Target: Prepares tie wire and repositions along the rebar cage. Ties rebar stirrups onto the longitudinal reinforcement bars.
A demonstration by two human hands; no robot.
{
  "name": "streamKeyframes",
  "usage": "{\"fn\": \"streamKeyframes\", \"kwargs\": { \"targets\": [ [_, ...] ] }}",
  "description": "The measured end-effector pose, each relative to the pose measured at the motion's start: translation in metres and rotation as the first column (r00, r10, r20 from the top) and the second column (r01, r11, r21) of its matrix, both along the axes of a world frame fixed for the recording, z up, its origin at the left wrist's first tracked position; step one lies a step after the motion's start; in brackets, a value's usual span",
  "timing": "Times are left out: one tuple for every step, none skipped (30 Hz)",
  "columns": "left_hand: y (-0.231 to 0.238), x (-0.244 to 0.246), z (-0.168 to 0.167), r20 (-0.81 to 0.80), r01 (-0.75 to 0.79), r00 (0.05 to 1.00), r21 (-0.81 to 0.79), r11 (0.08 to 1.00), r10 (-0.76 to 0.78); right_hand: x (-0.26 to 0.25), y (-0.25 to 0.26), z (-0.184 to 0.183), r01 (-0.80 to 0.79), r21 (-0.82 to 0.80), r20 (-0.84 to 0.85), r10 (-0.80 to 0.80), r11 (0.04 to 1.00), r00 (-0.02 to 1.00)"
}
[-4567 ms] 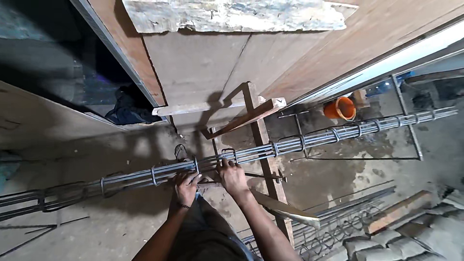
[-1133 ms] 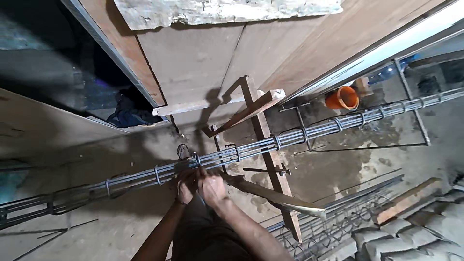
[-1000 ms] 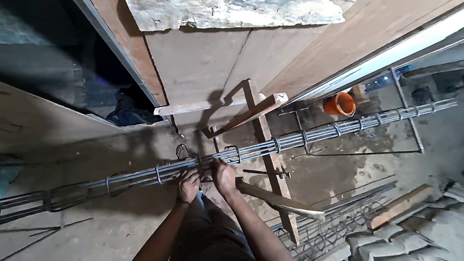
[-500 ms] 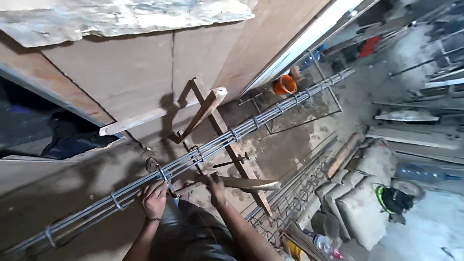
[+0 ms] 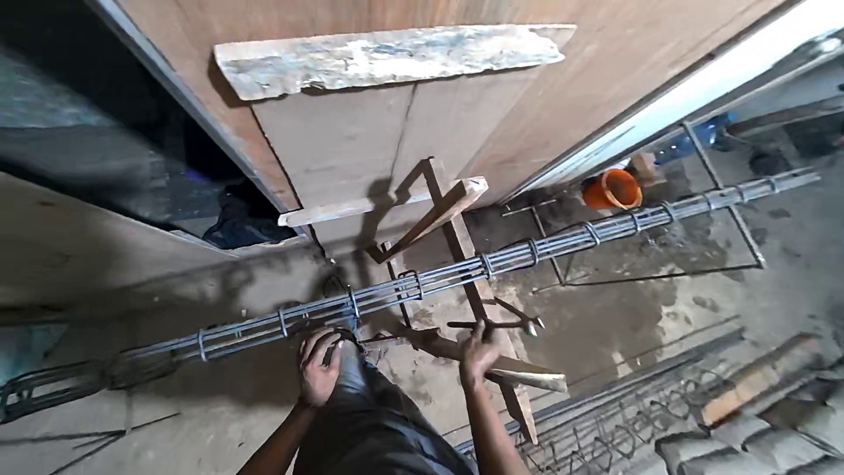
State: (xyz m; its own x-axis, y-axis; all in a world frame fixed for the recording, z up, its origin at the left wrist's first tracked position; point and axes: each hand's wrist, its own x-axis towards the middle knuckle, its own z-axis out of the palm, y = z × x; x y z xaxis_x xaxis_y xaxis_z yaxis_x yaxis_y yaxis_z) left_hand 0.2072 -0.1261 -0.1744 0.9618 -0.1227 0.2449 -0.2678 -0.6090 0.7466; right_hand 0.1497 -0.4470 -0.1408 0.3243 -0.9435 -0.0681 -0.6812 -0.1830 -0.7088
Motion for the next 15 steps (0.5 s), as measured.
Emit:
{"fn": "streamKeyframes", "kwargs": {
  "targets": [
    [0.002, -0.006, 0.01, 0.006, -0.022, 1.0, -0.038, 0.999, 0.022, -0.012, 0.003, 0.017, -0.099, -0.075, 0.058, 0.104, 0.992, 0.993],
    [0.001, -0.012, 0.022, 0.013, -0.042, 0.999, -0.083, 0.996, 0.043, -0.023, 0.006, 0.039, -0.208, -0.15, 0.086, 0.223, 0.966, 0.971],
    [-0.002, -0.015, 0.037, 0.024, -0.057, 0.998, -0.137, 0.989, 0.061, -0.034, 0.01, 0.061, -0.314, -0.25, 0.082, 0.343, 0.916, 0.936],
    [-0.007, -0.016, 0.054, 0.035, -0.055, 0.997, -0.195, 0.979, 0.063, -0.043, 0.015, 0.084, -0.382, -0.366, 0.063, 0.432, 0.849, 0.9],
    [-0.013, -0.017, 0.073, 0.041, -0.036, 0.998, -0.251, 0.967, 0.048, -0.049, 0.019, 0.105, -0.404, -0.489, 0.059, 0.491, 0.774, 0.869],
    [-0.02, -0.017, 0.093, 0.031, -0.005, 0.999, -0.293, 0.956, 0.015, -0.054, 0.023, 0.124, -0.405, -0.573, 0.074, 0.536, 0.713, 0.841],
    [-0.029, -0.017, 0.114, 0.011, 0.032, 0.999, -0.321, 0.947, -0.03, -0.056, 0.026, 0.14, -0.416, -0.607, 0.107, 0.589, 0.677, 0.801],
    [-0.04, -0.017, 0.132, -0.009, 0.073, 0.997, -0.353, 0.933, -0.081, -0.057, 0.028, 0.154, -0.454, -0.605, 0.155, 0.656, 0.654, 0.739],
    [-0.05, -0.017, 0.147, -0.025, 0.131, 0.988, -0.383, 0.914, -0.152, -0.057, 0.031, 0.167, -0.53, -0.566, 0.192, 0.726, 0.632, 0.66],
    [-0.06, -0.018, 0.162, -0.038, 0.196, 0.972, -0.404, 0.893, -0.23, -0.057, 0.036, 0.179, -0.621, -0.5, 0.23, 0.783, 0.604, 0.577],
    [-0.069, -0.018, 0.174, -0.032, 0.254, 0.956, -0.411, 0.876, -0.292, -0.055, 0.041, 0.19, -0.717, -0.404, 0.274, 0.823, 0.569, 0.498],
    [-0.077, -0.02, 0.183, -0.02, 0.293, 0.944, -0.408, 0.865, -0.33, -0.051, 0.048, 0.197, -0.796, -0.288, 0.331, 0.835, 0.533, 0.439],
    [-0.085, -0.024, 0.189, -0.004, 0.295, 0.946, -0.404, 0.866, -0.325, -0.048, 0.056, 0.2, -0.855, -0.155, 0.405, 0.822, 0.494, 0.401],
    [-0.092, -0.029, 0.193, -0.009, 0.269, 0.954, -0.428, 0.863, -0.301, -0.044, 0.066, 0.2, -0.877, -0.036, 0.488, 0.774, 0.479, 0.403],
    [-0.096, -0.034, 0.196, -0.052, 0.231, 0.956, -0.469, 0.853, -0.287, -0.039, 0.077, 0.199, -0.881, 0.069, 0.552, 0.717, 0.469, 0.425]
  ]
}}
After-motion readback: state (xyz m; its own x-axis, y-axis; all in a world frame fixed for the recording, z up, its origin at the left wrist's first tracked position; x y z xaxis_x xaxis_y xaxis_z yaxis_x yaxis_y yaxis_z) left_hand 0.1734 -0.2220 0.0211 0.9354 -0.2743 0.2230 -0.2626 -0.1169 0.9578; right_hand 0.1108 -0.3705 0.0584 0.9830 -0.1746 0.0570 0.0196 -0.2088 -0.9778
